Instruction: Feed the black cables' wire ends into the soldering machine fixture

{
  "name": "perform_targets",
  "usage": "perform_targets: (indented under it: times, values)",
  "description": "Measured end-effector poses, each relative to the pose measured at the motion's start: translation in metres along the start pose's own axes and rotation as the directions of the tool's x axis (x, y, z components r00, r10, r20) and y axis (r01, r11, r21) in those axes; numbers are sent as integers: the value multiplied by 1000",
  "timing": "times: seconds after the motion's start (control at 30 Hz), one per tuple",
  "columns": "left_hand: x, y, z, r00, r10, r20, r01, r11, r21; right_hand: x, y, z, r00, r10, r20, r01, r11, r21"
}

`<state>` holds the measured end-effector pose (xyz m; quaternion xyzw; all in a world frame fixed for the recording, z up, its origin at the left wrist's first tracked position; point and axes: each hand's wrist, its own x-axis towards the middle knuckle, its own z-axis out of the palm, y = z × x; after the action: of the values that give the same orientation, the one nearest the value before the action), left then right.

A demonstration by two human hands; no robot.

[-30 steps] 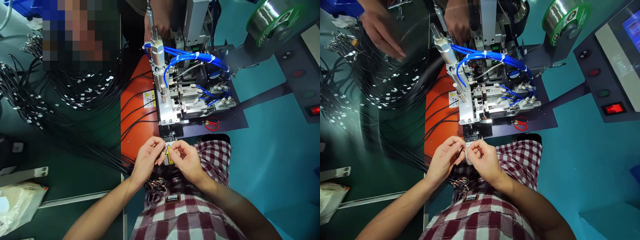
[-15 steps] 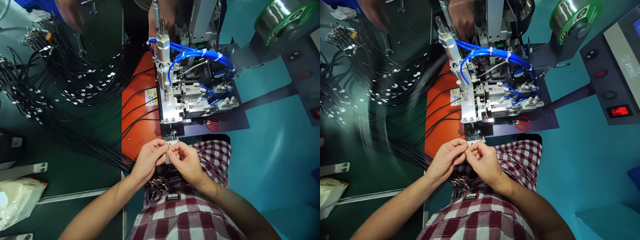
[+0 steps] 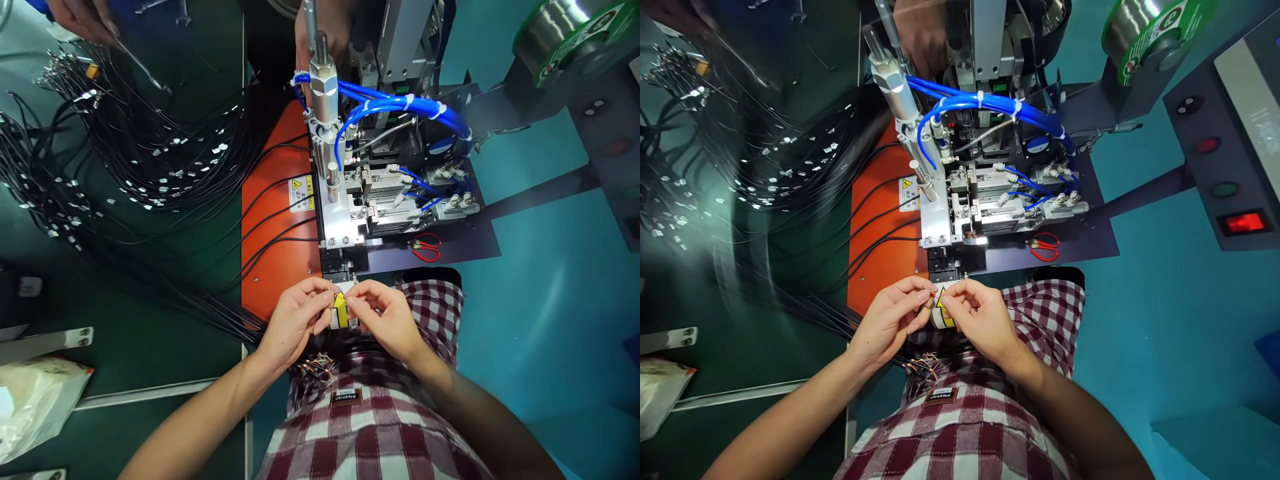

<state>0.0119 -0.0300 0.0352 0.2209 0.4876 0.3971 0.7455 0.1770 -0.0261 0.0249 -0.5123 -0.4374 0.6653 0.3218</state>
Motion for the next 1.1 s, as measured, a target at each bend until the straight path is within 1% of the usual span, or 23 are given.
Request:
perform_targets:
  times: [0.13, 0.2, 0.37, 0.5, 0.6, 0.7, 0.83, 0.97, 1.1]
  values:
    - [-2, 0, 1, 1000, -7, 24, 6, 1000, 30, 4, -7, 2, 998, 41, 52, -46, 995, 87]
    - [-3, 0, 1, 999, -18, 36, 16, 998, 57, 4, -9, 2, 995, 48, 82, -57, 993, 102]
    - [-3, -2, 0, 998, -35, 45, 28, 986, 164, 3, -4, 2, 997, -57, 43, 55, 998, 35]
    - [-3, -4, 0, 999, -24, 23, 20, 984, 175, 0, 1, -2, 995, -57, 82, 58, 998, -12]
    - [-4, -6, 0, 1000, -12, 20, 9, 984, 176, -2, 1, -3, 995, -92, 44, 94, 994, -47]
    - [-5, -8, 0, 1000, 2, 24, -6, 982, 189, -2, -1, 0, 992, -124, 6, 124, 991, -40]
    - [-6, -9, 0, 999, 34, 21, -38, 974, 221, 0, -3, 5, 996, -86, -19, 86, 996, -6]
    - [-7, -9, 1, 999, 36, 18, -40, 969, 245, 1, -5, 6, 998, -46, -32, 47, 999, 24]
    - [-6, -8, 2, 999, 45, 16, -47, 971, 235, 1, -5, 6, 998, -43, -47, 44, 999, 25]
